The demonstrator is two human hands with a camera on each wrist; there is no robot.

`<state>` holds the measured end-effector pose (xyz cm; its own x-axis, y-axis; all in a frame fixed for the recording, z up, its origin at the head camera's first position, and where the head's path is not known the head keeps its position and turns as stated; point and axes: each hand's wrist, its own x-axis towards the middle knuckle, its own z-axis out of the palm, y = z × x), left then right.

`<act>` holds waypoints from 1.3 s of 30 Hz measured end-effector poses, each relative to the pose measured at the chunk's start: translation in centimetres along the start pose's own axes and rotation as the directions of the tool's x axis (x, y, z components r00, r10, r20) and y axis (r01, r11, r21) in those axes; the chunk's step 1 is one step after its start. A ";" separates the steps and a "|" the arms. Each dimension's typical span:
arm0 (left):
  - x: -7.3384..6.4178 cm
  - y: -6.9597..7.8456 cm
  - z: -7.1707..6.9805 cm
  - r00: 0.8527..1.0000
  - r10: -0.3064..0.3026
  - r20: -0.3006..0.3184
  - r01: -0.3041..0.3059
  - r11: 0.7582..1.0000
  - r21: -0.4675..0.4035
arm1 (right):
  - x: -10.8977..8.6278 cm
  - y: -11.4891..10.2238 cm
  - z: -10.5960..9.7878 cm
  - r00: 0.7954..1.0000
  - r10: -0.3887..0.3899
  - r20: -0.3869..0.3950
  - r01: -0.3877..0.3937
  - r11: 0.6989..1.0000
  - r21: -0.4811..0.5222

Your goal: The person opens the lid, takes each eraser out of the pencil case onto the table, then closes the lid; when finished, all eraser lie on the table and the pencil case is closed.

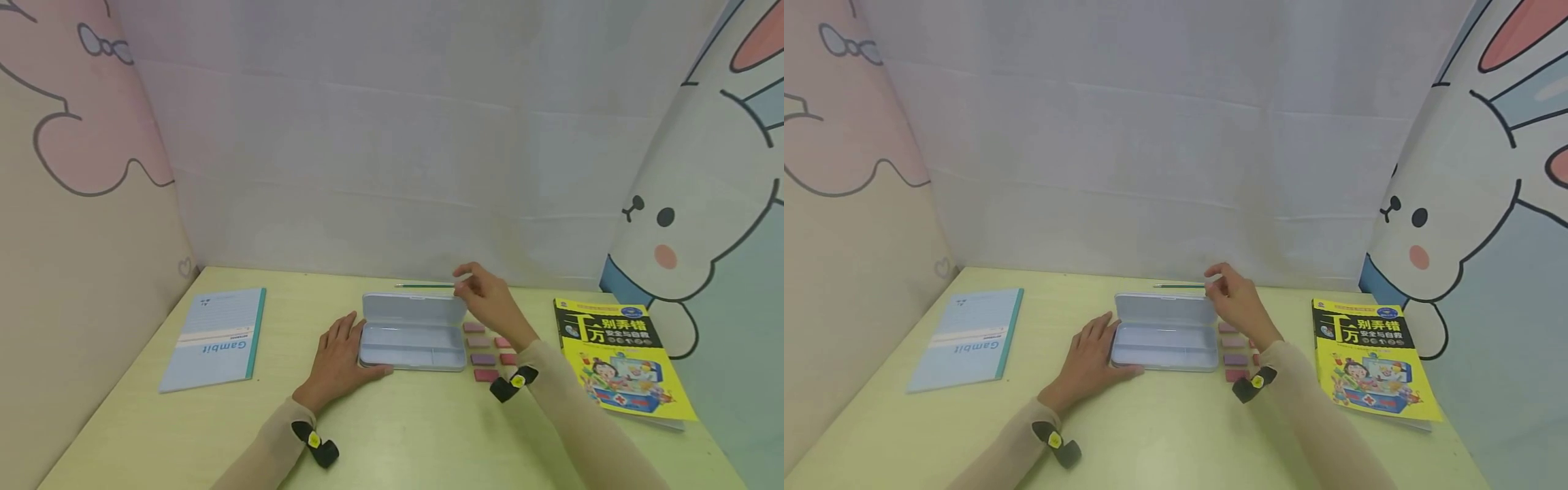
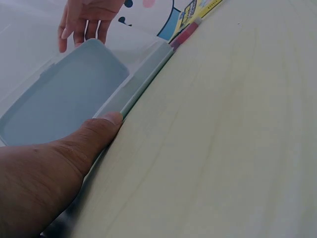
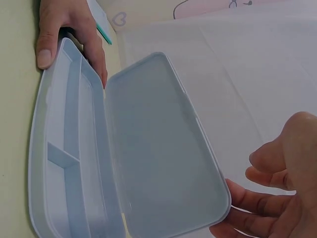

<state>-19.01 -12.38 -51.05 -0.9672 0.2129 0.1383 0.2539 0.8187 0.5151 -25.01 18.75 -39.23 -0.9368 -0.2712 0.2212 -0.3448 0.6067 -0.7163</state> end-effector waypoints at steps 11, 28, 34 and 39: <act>0.1 -0.1 0.0 1.000 0.002 0.014 -0.002 1.000 0.021 | -2.2 -0.6 1.1 0.997 -0.034 0.069 0.035 0.999 -0.024; 0.0 -0.5 0.2 1.000 0.009 -0.002 -0.009 1.000 -0.012 | -5.6 1.3 3.9 0.994 -0.044 0.096 0.054 0.992 -0.110; 0.0 -0.5 0.4 1.000 0.003 -0.007 -0.003 1.000 0.003 | -6.2 1.7 4.7 0.990 0.034 0.134 -0.012 0.987 -0.159; 0.2 -0.4 0.4 1.000 -0.009 -0.003 0.009 1.000 0.001 | -6.4 2.3 5.0 0.991 -0.015 0.134 0.035 0.989 -0.143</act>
<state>-19.28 -12.42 -51.58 -0.9694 0.2041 0.1361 0.2453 0.8209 0.5158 -19.52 18.13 -45.61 -0.9150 -0.3779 0.1416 -0.3819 0.6976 -0.6062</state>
